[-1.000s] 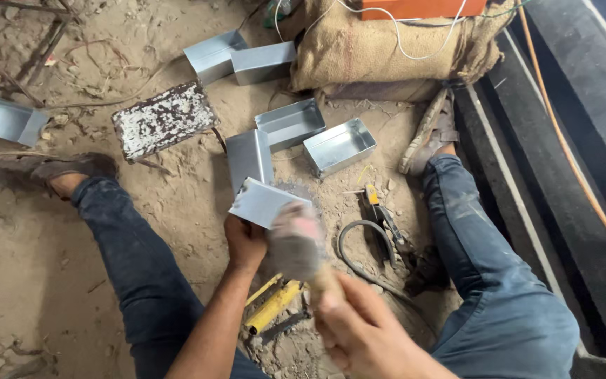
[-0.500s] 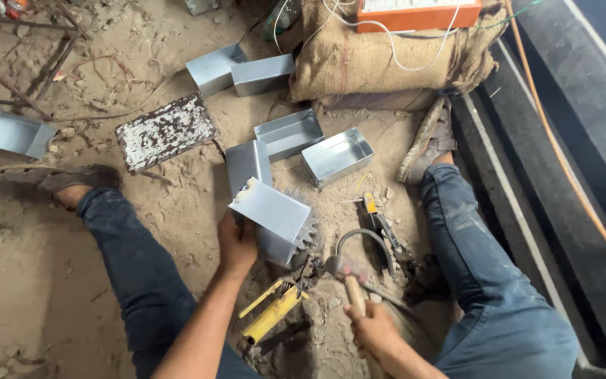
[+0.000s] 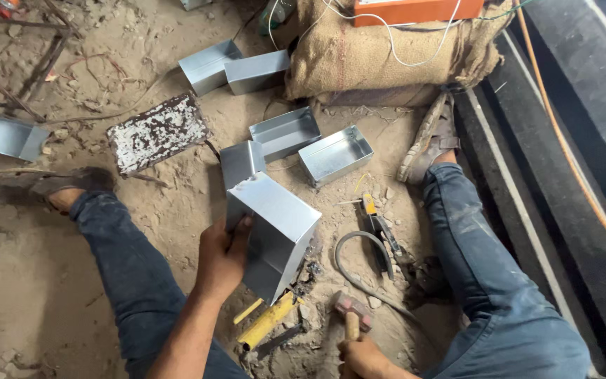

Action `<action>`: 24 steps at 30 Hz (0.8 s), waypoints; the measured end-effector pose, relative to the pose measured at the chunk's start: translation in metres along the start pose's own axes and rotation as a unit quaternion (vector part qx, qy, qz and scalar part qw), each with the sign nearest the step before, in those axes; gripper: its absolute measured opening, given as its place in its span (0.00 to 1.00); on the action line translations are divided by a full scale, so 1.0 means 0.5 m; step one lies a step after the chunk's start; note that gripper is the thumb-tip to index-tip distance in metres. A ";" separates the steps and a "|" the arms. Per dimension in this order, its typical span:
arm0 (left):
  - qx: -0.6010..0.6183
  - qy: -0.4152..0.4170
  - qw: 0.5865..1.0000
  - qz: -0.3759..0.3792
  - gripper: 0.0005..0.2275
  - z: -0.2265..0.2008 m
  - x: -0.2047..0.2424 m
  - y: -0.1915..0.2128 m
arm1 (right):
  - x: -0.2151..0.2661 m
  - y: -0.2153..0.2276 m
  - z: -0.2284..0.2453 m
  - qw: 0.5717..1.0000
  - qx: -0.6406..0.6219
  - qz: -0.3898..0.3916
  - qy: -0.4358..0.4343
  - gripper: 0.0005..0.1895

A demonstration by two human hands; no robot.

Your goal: The person sits on the ground and uses a welding torch to join the seams of small rectangular metal boxes. They hold the boxes in place with one hand while welding with the other, occasionally using a hammer to tap the metal.

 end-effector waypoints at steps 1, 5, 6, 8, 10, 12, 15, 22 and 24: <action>-0.005 0.007 1.000 -0.005 0.12 -0.001 0.004 0.000 | -0.002 -0.003 0.005 0.997 0.081 -0.003 0.017 0.16; -0.051 0.003 0.999 -0.007 0.09 0.002 0.005 0.004 | 0.064 -0.002 0.098 0.902 0.365 -0.202 0.114 0.28; -0.068 -0.004 0.998 -0.004 0.09 0.005 0.004 0.004 | 0.094 0.012 0.141 0.919 0.301 -0.202 0.157 0.35; -0.155 -0.035 0.987 -0.002 0.10 0.013 -0.017 0.009 | 0.135 0.047 0.247 0.945 0.181 -0.204 0.181 0.41; -0.221 -0.040 0.974 0.009 0.11 0.026 -0.036 0.017 | 0.141 0.076 0.364 0.942 0.105 -0.222 0.227 0.39; -0.259 -0.019 0.965 0.043 0.08 0.043 -0.060 0.008 | 0.149 0.113 0.430 0.885 0.168 -0.310 0.305 0.37; -0.320 0.009 0.943 0.089 0.05 0.064 -0.095 -0.017 | 0.116 0.143 0.468 0.817 0.336 -0.382 0.271 0.37; -0.388 0.004 0.917 0.092 0.11 0.047 -0.119 -0.014 | 0.041 0.145 0.431 0.876 0.328 -0.334 0.121 0.28; -0.368 -0.019 0.926 0.078 0.17 0.024 -0.098 -0.029 | 0.037 0.172 0.436 0.869 0.333 -0.333 0.151 0.27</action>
Point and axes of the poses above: each hand's wrist, its own x-axis away from the middle knuckle, its own y-axis out of the back of the hand, z = x × y, the point moved 2 cm from there along -x, towards the middle knuckle, and after that the axes turned 10 degrees about z, right-handed, at the moved point
